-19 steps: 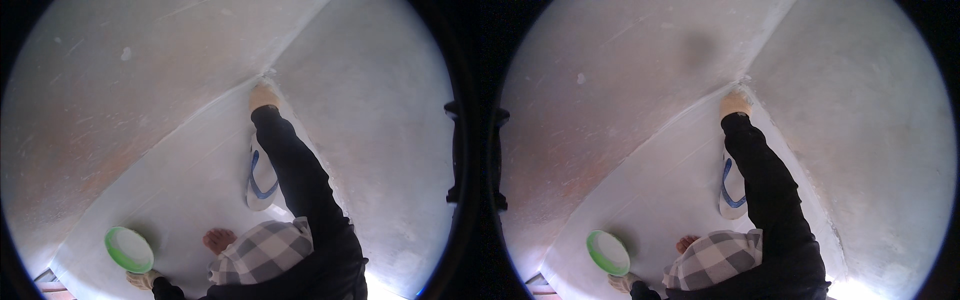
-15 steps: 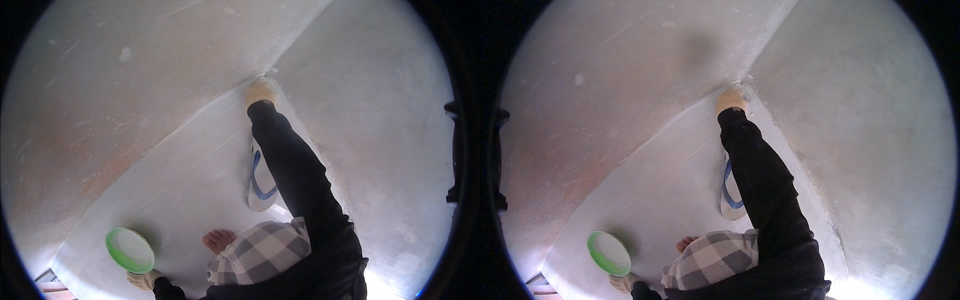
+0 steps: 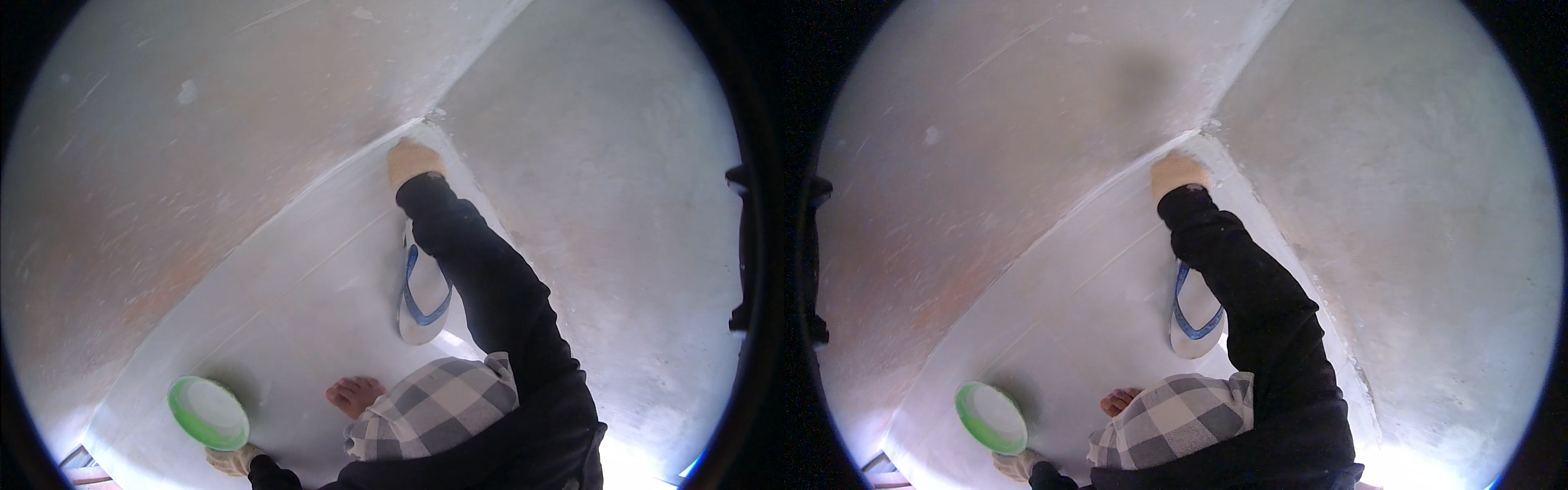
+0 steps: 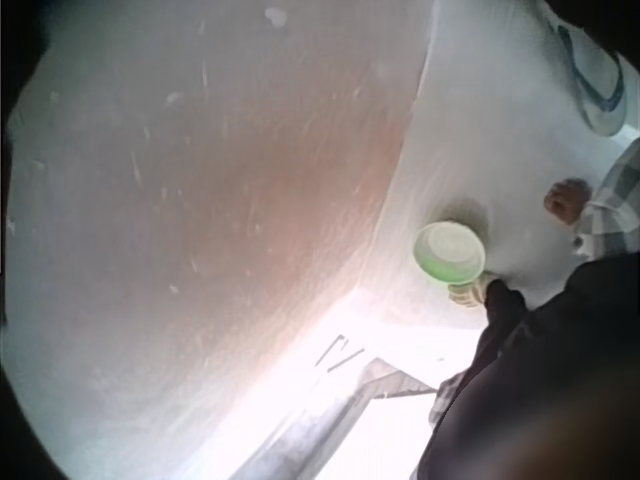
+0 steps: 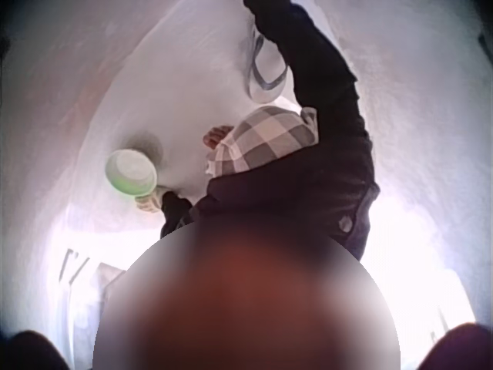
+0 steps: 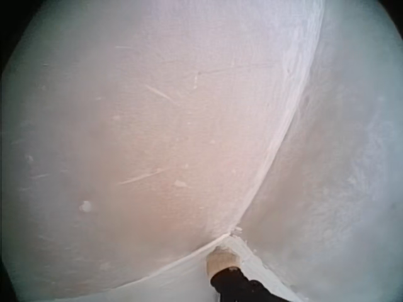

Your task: The person scoops plaster from a green bowl with a trowel and applies it to the wall, smoothing the surface. The person repeatedly dips the trowel into the bowl and spreads plaster along the wall and corner.

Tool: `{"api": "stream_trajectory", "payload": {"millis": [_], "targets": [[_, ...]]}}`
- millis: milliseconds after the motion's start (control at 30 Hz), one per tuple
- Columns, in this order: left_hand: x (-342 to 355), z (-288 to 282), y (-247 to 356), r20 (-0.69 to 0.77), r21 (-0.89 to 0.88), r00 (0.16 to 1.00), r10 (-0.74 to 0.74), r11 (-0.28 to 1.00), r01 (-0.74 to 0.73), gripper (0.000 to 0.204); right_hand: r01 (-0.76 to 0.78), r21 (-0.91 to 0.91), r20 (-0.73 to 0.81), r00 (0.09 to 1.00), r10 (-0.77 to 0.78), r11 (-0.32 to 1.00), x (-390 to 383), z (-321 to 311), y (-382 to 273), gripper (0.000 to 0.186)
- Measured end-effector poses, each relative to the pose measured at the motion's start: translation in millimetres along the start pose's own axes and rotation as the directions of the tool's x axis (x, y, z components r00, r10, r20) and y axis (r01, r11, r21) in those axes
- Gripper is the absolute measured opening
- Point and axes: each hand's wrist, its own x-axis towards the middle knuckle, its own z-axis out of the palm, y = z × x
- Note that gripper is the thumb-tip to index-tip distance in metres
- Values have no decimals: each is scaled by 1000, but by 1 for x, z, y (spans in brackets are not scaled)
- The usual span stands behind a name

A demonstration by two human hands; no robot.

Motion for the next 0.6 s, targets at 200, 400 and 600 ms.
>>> {"api": "stream_trajectory", "payload": {"millis": [200, 400, 600], "targets": [[-3, -17, 7, 11, 23, 999, -31, 999, 31, 68, -152, 11, -70, 986, 152, 988, 52, 18, 23, 27], [1, -9, 4, -13, 32, 999, -41, 999, 41, 66, 8, 40, -77, 997, -5, 999, 18, 24, -3, 24], [1, 3, -3, -26, 48, 1000, -12, 999, 13, 63, 190, 160, -324, 937, -130, 969, -91, -3, 33, 20]]}}
